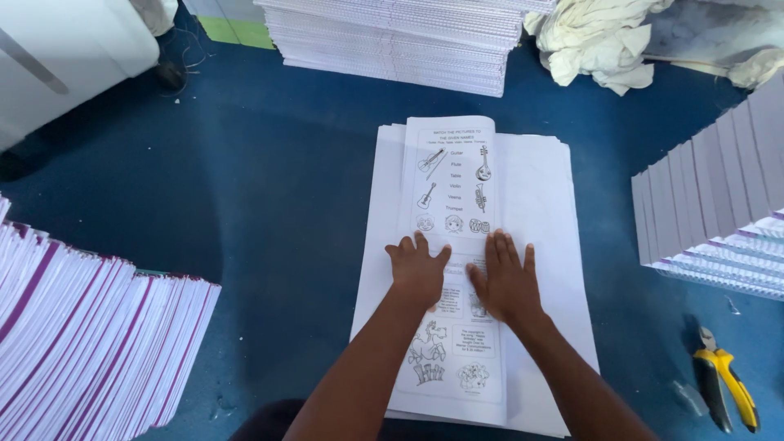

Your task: The person sits on the floor and organizes stacks of printed sheets and notebooks. They pick up a stack of books, then handle loose printed pages, folding and unfolding them to check alignment and content before stacking them neatly.

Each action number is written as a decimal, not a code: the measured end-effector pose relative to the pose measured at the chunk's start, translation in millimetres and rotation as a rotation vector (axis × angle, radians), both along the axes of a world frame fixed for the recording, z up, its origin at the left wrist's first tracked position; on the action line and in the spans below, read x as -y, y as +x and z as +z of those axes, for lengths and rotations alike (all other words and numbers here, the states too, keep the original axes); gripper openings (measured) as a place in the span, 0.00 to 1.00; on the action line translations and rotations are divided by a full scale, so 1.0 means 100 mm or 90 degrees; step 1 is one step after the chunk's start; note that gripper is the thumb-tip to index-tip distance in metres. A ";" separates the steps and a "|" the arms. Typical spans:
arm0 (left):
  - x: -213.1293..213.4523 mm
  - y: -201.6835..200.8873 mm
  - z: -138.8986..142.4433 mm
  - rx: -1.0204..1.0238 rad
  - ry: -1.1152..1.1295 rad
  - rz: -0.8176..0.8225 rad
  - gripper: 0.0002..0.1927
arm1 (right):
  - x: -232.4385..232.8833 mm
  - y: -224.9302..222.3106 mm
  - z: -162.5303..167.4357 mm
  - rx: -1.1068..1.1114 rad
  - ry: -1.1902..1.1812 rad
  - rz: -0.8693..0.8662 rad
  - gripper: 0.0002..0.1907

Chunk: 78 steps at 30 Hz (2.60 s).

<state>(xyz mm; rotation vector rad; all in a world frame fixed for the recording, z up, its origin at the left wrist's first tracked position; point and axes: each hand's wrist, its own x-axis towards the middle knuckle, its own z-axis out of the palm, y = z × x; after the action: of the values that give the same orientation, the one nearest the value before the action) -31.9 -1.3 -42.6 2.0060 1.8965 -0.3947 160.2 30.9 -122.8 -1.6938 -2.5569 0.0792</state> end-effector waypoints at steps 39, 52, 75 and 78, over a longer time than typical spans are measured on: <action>0.01 0.00 -0.08 0.011 -0.017 -0.010 0.45 | -1.92 -0.42 0.22 0.009 -0.039 -0.050 0.49; 0.02 0.02 0.00 0.019 -0.038 0.025 0.45 | -2.26 -0.46 0.36 0.062 -0.140 -0.076 0.55; 0.00 0.03 -0.01 -0.001 -0.004 0.044 0.50 | -1.41 -0.27 0.23 0.045 -0.085 -0.119 0.58; 0.01 0.03 -0.03 -0.001 0.057 0.042 0.48 | -1.23 -0.21 0.23 0.061 -0.084 -0.109 0.60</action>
<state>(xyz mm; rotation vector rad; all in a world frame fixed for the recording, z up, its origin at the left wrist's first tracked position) -29.2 -2.2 -45.3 1.9924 2.0090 -0.2977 139.0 154.1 -100.0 -2.0032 -2.5111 0.1641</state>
